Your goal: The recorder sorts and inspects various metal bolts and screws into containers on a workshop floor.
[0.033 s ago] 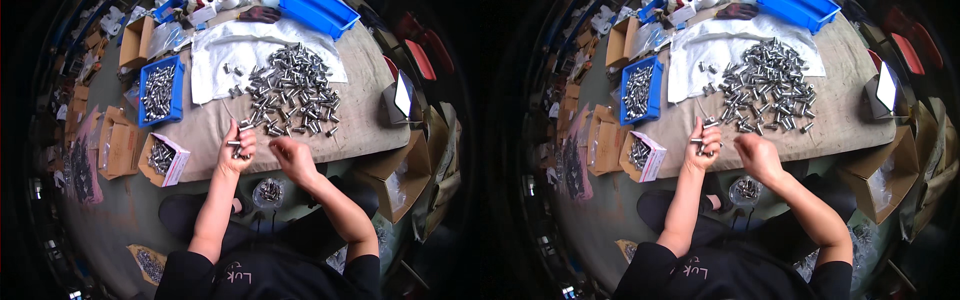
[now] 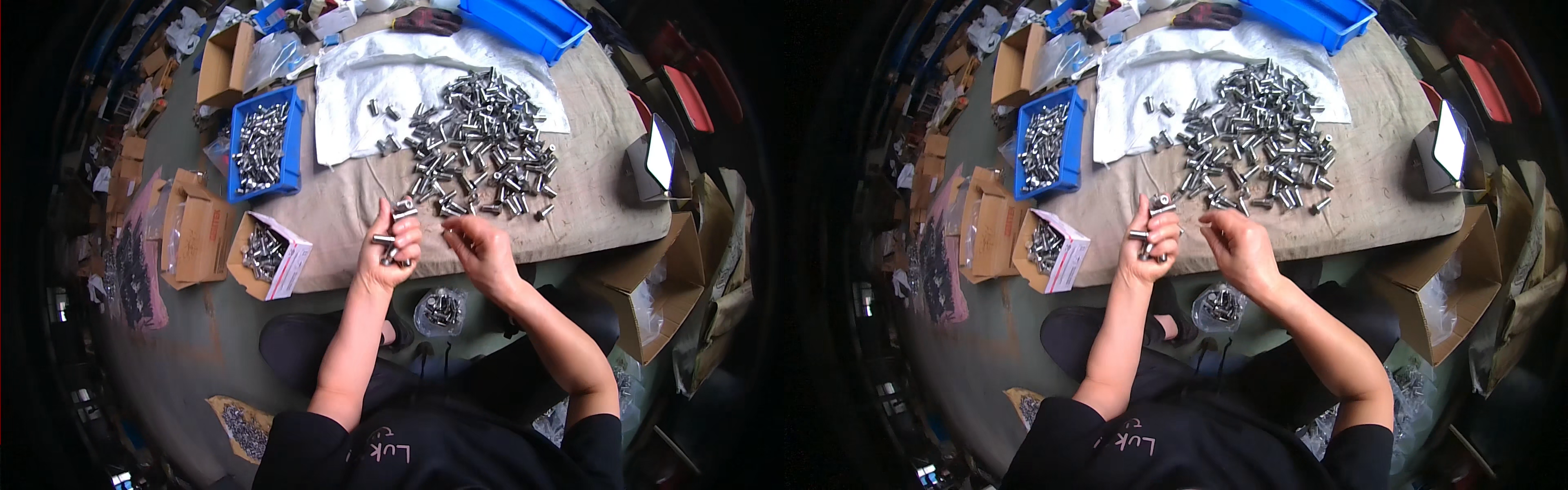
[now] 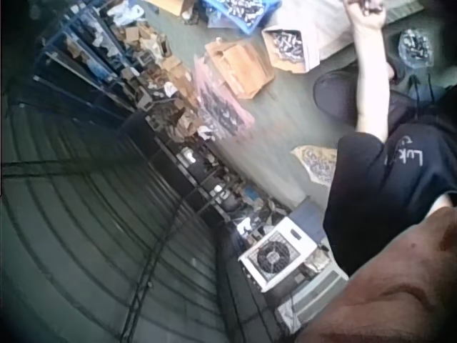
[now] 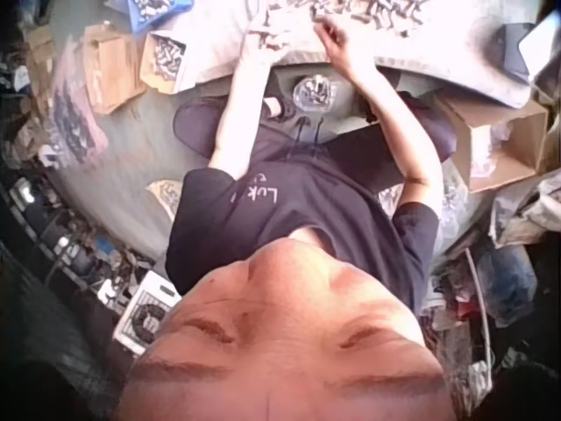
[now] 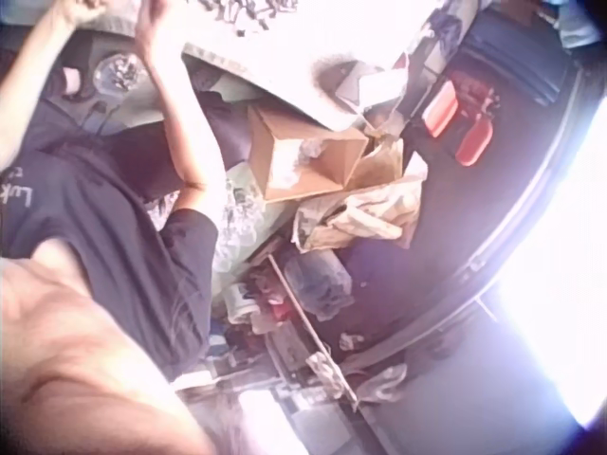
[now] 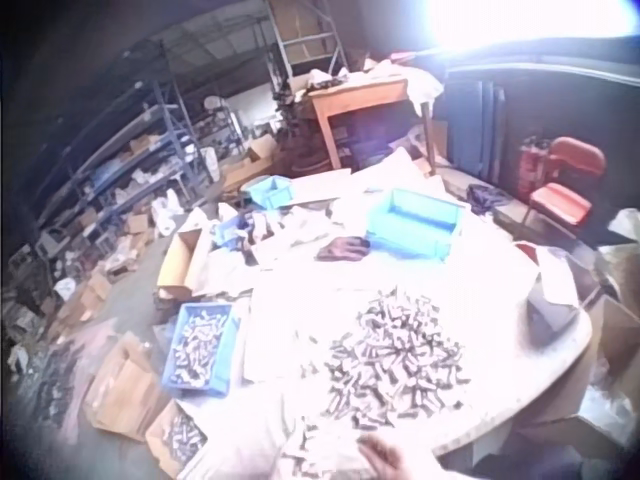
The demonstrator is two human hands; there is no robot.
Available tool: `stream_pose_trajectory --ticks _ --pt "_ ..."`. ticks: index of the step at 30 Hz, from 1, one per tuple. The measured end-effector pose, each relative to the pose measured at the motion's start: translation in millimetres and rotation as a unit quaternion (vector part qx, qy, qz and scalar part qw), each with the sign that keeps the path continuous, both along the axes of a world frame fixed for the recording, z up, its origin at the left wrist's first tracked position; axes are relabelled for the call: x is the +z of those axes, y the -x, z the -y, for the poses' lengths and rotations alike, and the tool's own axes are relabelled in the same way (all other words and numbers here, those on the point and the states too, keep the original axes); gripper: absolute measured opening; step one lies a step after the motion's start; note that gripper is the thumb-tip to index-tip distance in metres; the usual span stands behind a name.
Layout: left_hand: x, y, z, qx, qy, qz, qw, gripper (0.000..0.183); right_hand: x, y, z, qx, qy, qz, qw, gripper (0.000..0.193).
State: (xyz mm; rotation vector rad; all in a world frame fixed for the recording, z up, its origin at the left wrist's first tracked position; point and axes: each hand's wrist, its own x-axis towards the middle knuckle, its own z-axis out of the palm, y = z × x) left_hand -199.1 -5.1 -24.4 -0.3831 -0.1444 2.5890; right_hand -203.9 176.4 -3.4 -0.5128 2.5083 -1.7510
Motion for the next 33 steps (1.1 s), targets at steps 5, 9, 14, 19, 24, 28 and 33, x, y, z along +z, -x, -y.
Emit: stream_pose_trajectory --ticks 5,9,14,19,24,28,33 --pt "20.1 -56.0 -9.2 -0.022 0.015 -0.007 1.000 0.044 13.2 -9.9 12.7 0.107 0.104 0.012 0.989 0.025" --pt "22.1 -87.2 -6.2 -0.023 0.076 -0.033 0.996 0.045 10.0 -23.7 18.0 0.206 0.124 -0.010 0.970 0.025" --pt "24.9 -116.6 -5.8 -0.015 0.165 -0.042 0.985 0.038 12.1 -44.1 21.1 0.223 0.111 -0.061 0.967 0.021" --pt "23.2 -135.6 -8.9 0.025 0.219 0.006 0.975 0.023 16.1 -50.8 16.9 0.102 0.365 0.285 0.881 0.008" --pt "17.0 -140.0 -10.5 0.099 0.136 -0.105 0.980 0.019 -4.2 -55.8 13.3 0.166 0.359 0.515 0.761 0.016" --pt "14.3 -140.9 -14.4 0.109 0.170 -0.094 0.975 0.017 -1.8 -75.3 22.2 0.204 0.362 0.485 0.769 0.020" --pt "18.9 -141.1 -23.0 0.110 0.245 -0.060 0.961 0.017 1.1 -77.7 21.4 0.156 0.283 0.341 0.883 0.018"
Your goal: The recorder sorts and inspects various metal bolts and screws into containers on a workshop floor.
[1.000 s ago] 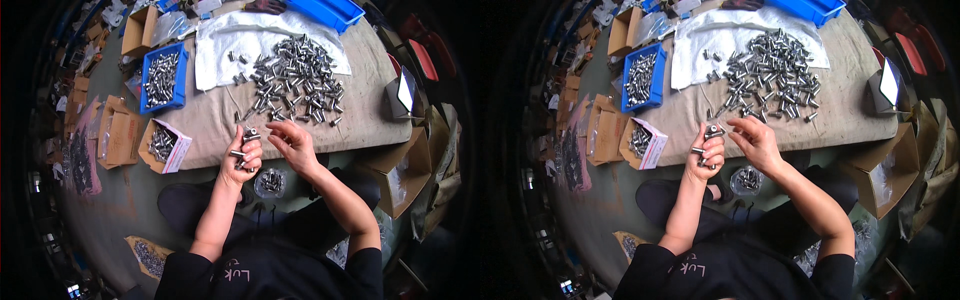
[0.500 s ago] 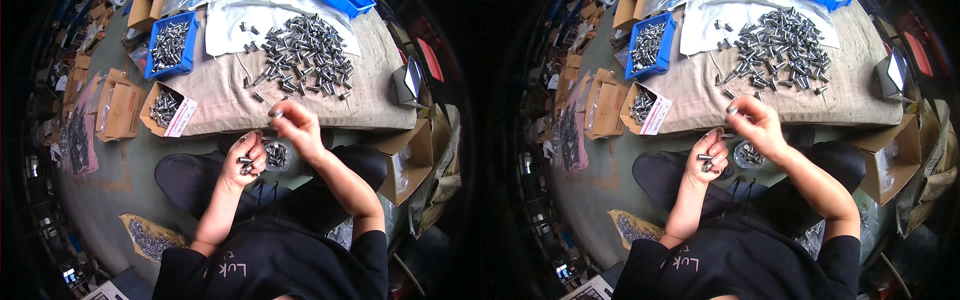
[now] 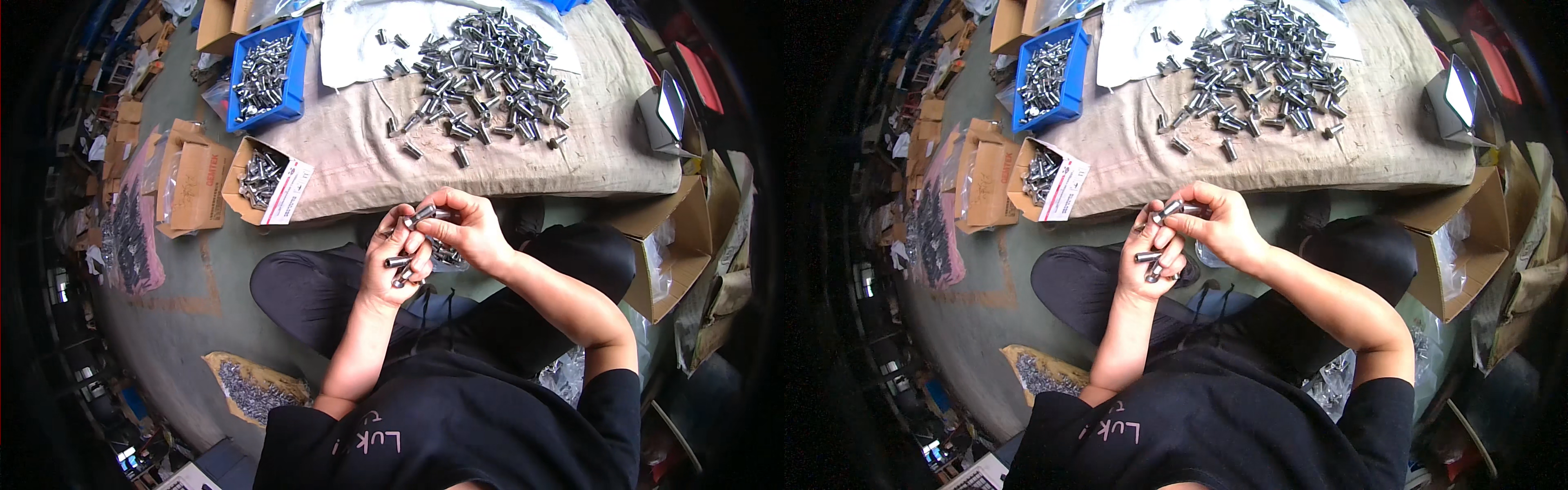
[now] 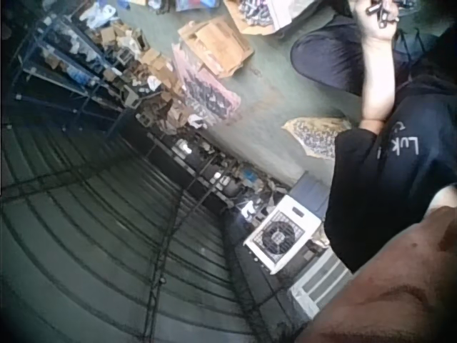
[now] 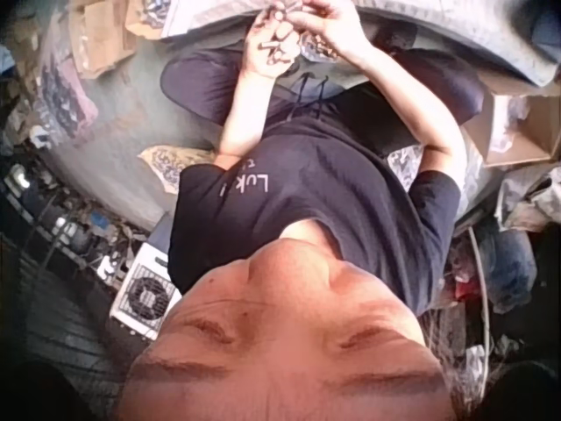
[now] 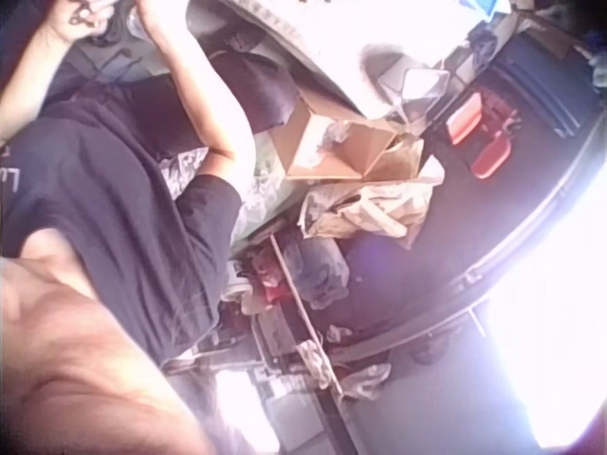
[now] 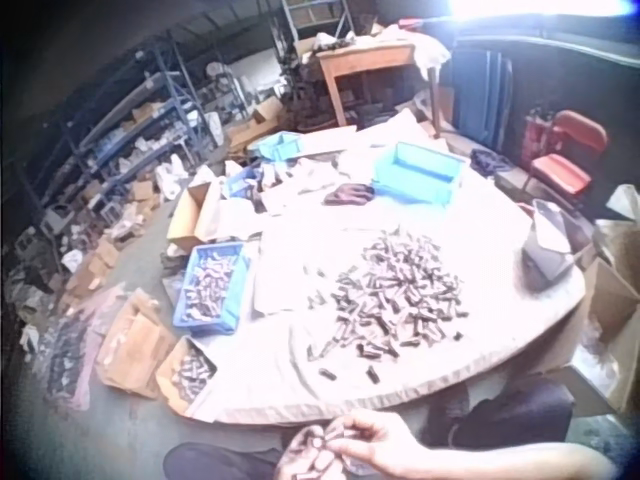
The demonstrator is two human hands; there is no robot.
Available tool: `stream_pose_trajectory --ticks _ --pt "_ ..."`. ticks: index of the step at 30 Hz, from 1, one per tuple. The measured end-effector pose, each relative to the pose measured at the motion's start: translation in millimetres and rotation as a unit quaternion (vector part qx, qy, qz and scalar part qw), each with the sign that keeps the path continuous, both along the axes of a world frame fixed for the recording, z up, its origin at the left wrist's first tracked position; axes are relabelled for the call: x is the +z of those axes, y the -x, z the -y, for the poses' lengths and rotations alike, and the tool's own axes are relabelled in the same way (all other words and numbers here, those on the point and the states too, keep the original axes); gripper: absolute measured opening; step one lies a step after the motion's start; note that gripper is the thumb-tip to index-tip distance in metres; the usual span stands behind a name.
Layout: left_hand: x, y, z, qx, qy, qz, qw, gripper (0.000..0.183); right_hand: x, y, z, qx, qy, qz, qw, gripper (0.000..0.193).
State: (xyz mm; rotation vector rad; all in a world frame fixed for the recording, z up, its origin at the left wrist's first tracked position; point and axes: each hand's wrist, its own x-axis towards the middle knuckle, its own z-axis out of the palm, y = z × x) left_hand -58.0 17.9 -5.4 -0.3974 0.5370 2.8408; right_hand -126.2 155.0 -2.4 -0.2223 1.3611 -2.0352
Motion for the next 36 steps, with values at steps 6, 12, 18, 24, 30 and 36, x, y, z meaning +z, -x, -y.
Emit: stream_pose_trajectory --ticks 6,12,18,24,30,36 --pt "3.1 1.4 -3.1 0.003 0.058 0.013 0.998 0.025 5.6 -0.6 -4.0 -0.029 -0.002 -0.248 0.968 0.015" --pt "4.1 0.7 -5.6 -0.011 0.111 0.066 0.992 0.048 3.7 0.6 -3.2 -0.034 -0.067 -0.356 0.931 0.012" --pt "-1.6 3.2 -2.4 -0.027 0.048 0.119 0.991 0.049 4.6 11.6 -8.4 0.014 0.191 0.176 0.966 0.010" --pt "-7.9 -0.1 -6.1 0.002 0.131 0.187 0.974 0.052 6.1 3.2 -0.3 0.105 -0.044 -0.080 0.990 0.008" --pt "-10.5 -1.3 -16.3 0.064 0.331 0.178 0.924 0.052 3.1 5.2 1.6 0.093 -0.130 -0.360 0.919 0.021" --pt "-1.9 1.6 -20.4 0.060 0.331 0.188 0.923 0.056 4.3 6.6 -1.4 0.120 -0.158 -0.411 0.890 0.015"
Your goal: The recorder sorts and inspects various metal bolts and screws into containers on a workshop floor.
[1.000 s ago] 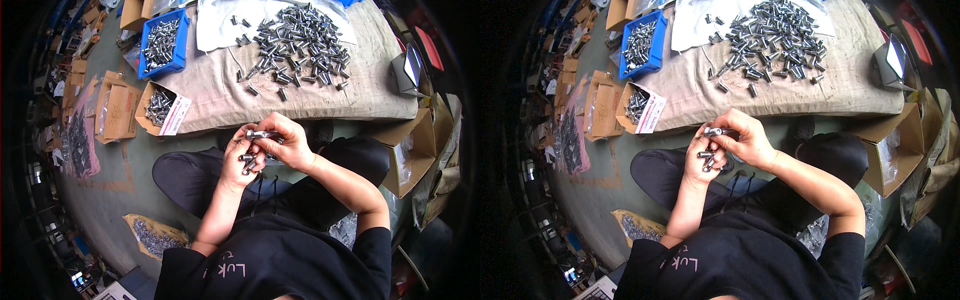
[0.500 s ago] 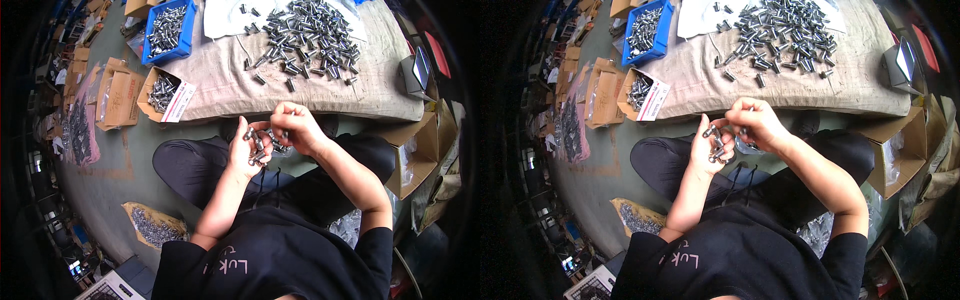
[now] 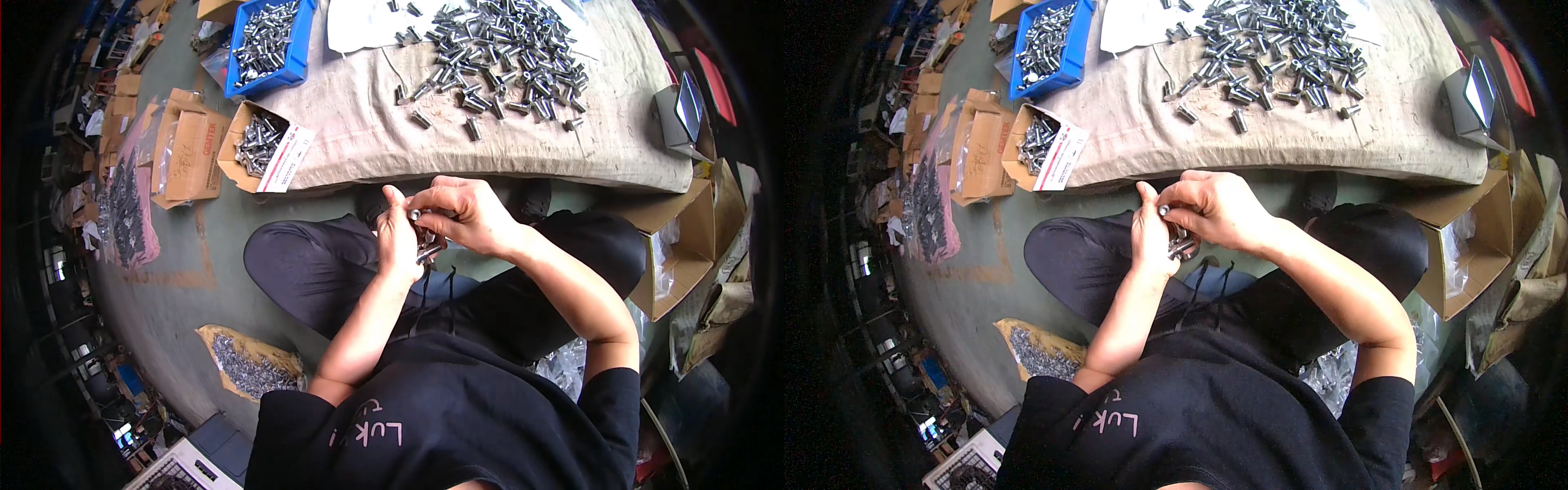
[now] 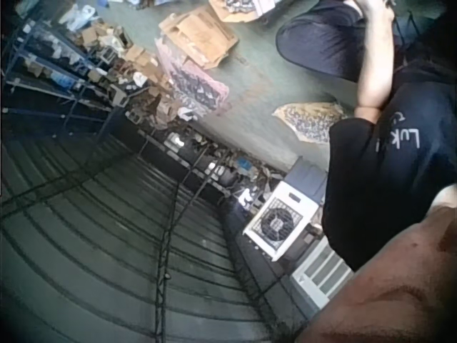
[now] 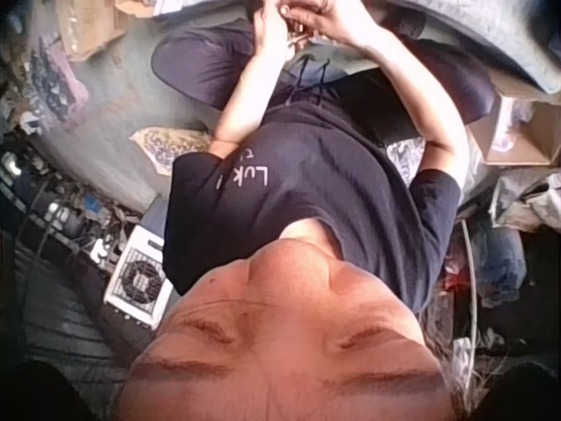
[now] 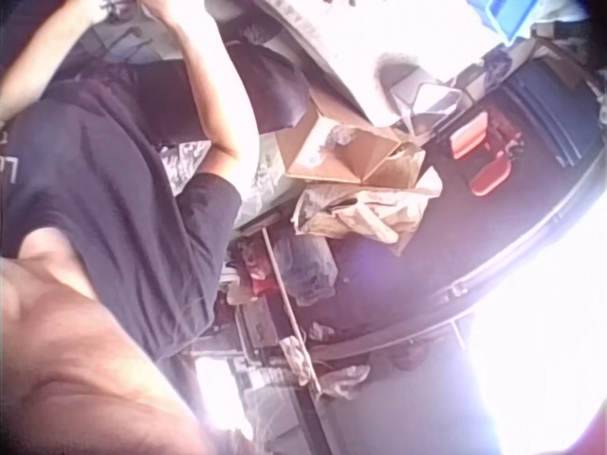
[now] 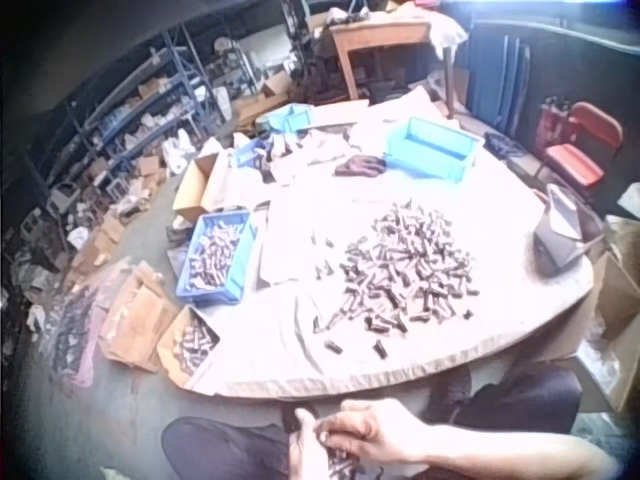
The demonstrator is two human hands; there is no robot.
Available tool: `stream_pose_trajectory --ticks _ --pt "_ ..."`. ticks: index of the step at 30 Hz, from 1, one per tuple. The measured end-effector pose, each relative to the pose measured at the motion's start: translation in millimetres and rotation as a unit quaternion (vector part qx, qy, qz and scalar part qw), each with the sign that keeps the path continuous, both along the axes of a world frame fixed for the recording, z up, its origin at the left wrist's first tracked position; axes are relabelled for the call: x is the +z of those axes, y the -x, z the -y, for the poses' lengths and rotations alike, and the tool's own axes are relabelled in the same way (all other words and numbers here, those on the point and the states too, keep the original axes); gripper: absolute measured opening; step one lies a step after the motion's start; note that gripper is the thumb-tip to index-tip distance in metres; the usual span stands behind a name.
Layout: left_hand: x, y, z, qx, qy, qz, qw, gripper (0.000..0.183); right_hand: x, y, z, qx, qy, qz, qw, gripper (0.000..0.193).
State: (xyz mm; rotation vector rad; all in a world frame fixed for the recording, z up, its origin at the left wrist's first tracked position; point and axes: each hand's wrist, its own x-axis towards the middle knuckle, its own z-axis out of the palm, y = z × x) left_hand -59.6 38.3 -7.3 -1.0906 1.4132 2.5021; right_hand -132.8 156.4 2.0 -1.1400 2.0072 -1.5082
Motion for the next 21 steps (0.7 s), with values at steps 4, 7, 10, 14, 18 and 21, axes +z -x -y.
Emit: stream_pose_trajectory --ticks 4,7,10,14,18,21 --pt "-3.0 -4.8 5.8 -0.069 -0.003 -0.039 0.997 0.064 10.6 7.8 -6.4 -0.035 0.172 0.473 0.863 0.008" --pt "-0.7 -2.6 4.2 -0.047 0.003 -0.046 0.998 0.067 2.1 16.0 -8.4 -0.048 0.268 0.569 0.776 0.005" --pt "-2.1 -4.4 8.9 -0.026 -0.025 -0.078 0.996 0.064 -1.3 8.8 -8.8 -0.021 0.137 0.493 0.859 0.009" --pt "5.7 0.6 8.2 0.029 -0.030 -0.057 0.998 0.062 -2.1 -6.0 -2.7 0.058 0.088 0.254 0.961 0.017" --pt "1.8 -0.2 7.2 0.049 -0.060 -0.028 0.997 0.054 -4.4 -11.1 -1.4 0.019 0.087 0.178 0.980 0.019" --pt "-9.4 0.2 18.3 -0.004 -0.327 -0.041 0.944 0.035 -2.2 -8.2 -3.2 -0.041 0.093 0.326 0.940 0.014"
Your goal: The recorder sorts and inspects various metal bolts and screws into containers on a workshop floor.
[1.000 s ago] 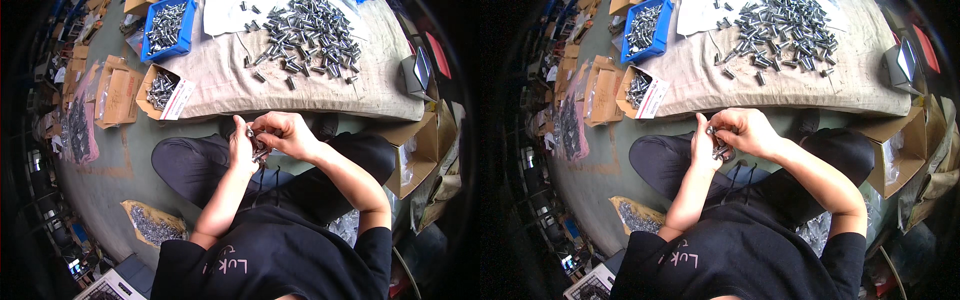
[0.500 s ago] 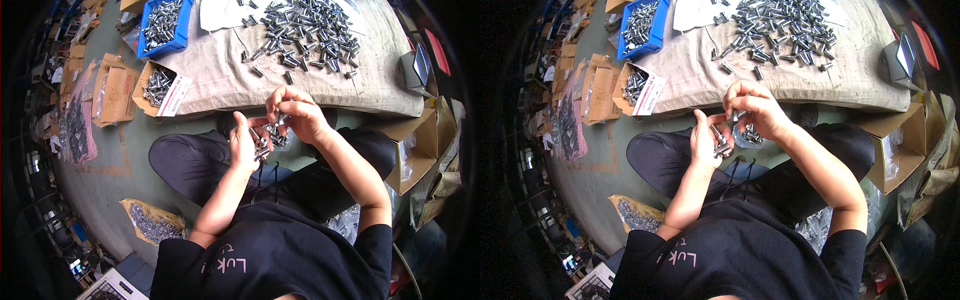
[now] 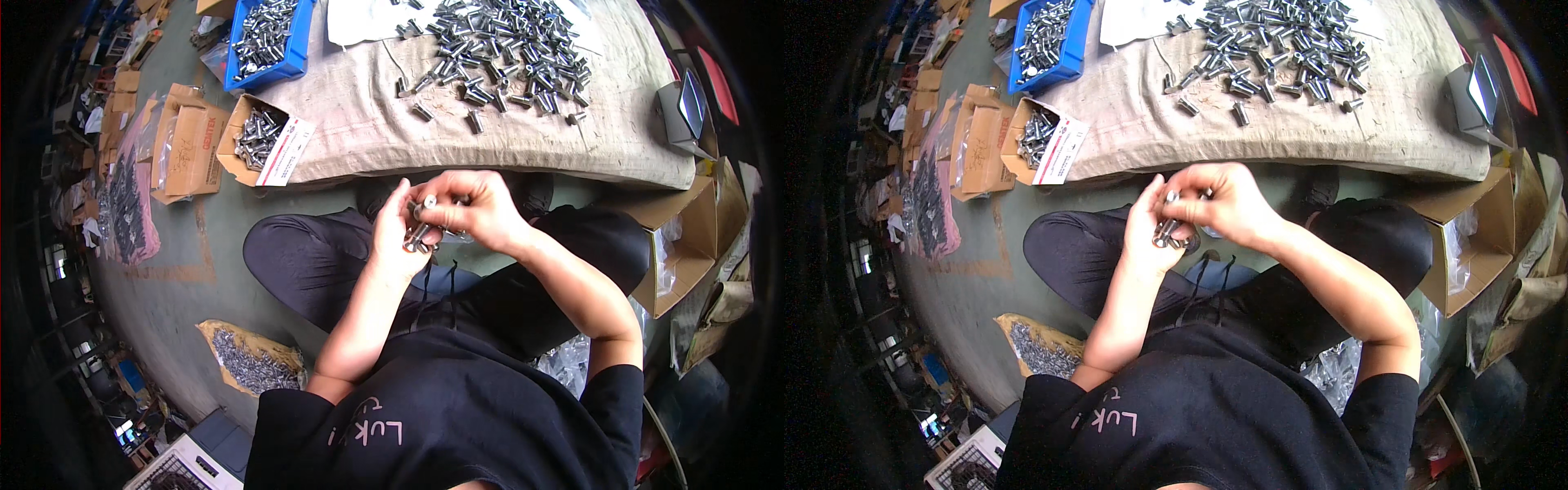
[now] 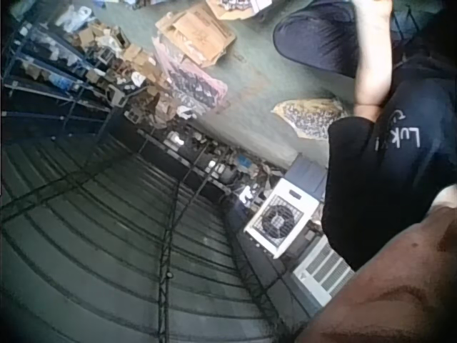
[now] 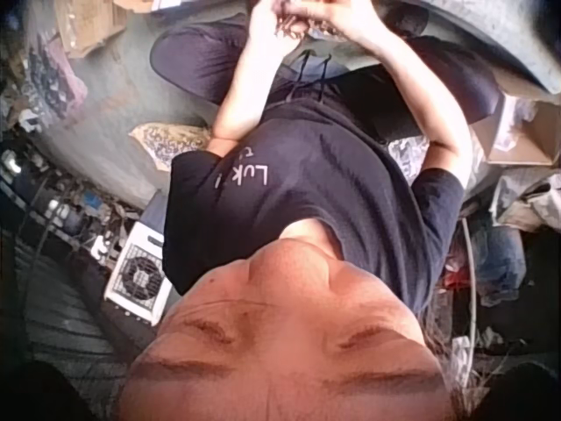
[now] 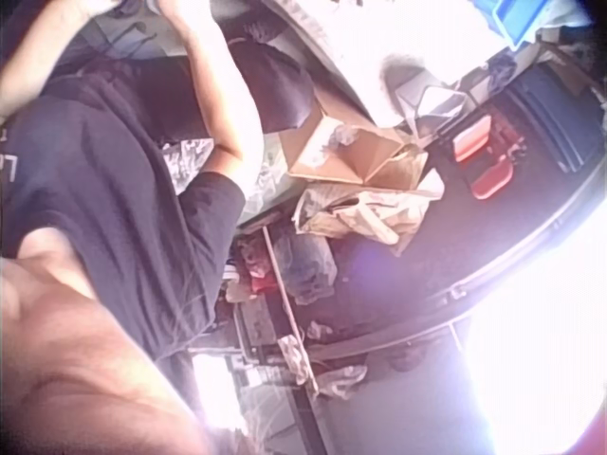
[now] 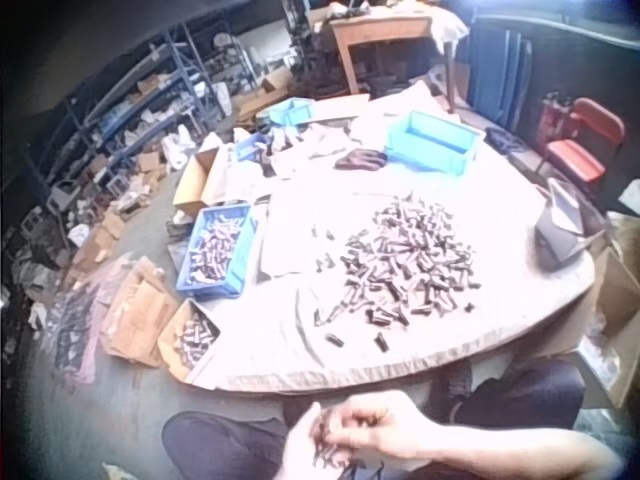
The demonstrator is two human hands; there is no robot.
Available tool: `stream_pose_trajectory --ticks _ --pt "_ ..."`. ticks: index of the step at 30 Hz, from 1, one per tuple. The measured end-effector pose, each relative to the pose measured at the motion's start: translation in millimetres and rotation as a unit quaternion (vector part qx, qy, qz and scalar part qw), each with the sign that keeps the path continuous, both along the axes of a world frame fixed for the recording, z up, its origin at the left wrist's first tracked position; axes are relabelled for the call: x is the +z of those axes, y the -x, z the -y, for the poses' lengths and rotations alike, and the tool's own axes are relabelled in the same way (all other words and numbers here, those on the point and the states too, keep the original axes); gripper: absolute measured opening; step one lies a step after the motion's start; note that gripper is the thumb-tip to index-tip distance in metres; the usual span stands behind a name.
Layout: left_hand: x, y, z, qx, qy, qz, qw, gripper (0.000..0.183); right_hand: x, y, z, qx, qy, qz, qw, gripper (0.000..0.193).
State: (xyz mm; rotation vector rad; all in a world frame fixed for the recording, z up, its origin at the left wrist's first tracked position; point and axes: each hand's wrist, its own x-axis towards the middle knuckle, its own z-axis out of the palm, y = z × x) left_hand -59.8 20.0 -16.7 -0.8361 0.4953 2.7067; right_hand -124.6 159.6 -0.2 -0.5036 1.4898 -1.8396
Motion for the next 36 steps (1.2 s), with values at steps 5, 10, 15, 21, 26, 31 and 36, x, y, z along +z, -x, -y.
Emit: stream_pose_trajectory --ticks 5,10,15,21,26,31,36 --pt "-17.9 -8.9 1.1 -0.012 -0.061 0.058 0.996 0.029 -1.8 20.5 -6.8 -0.092 0.211 0.307 0.923 0.016" --pt "4.8 -2.4 -11.3 0.050 0.235 -0.074 0.968 0.027 3.3 9.7 -4.7 -0.021 -0.004 0.246 0.969 0.019" --pt "5.8 -4.3 -13.3 0.082 0.477 -0.162 0.860 0.027 1.3 1.2 0.3 0.035 -0.021 0.156 0.987 0.019" --pt "3.0 -2.3 -14.8 0.128 0.616 -0.210 0.748 0.020 -5.1 -6.6 2.6 0.001 -0.099 0.087 0.991 0.026" --pt "-10.1 -0.5 -16.7 0.131 0.564 -0.166 0.798 0.023 -2.2 -8.0 1.4 -0.002 -0.005 0.129 0.992 0.018" --pt "3.7 3.3 -2.4 0.088 0.244 -0.012 0.966 0.027 -1.5 -12.7 -0.4 -0.026 0.040 0.071 0.996 0.012" --pt "5.0 -6.7 3.9 0.005 0.272 -0.005 0.962 0.037 0.0 -10.1 0.0 -0.031 0.061 0.091 0.993 0.012"
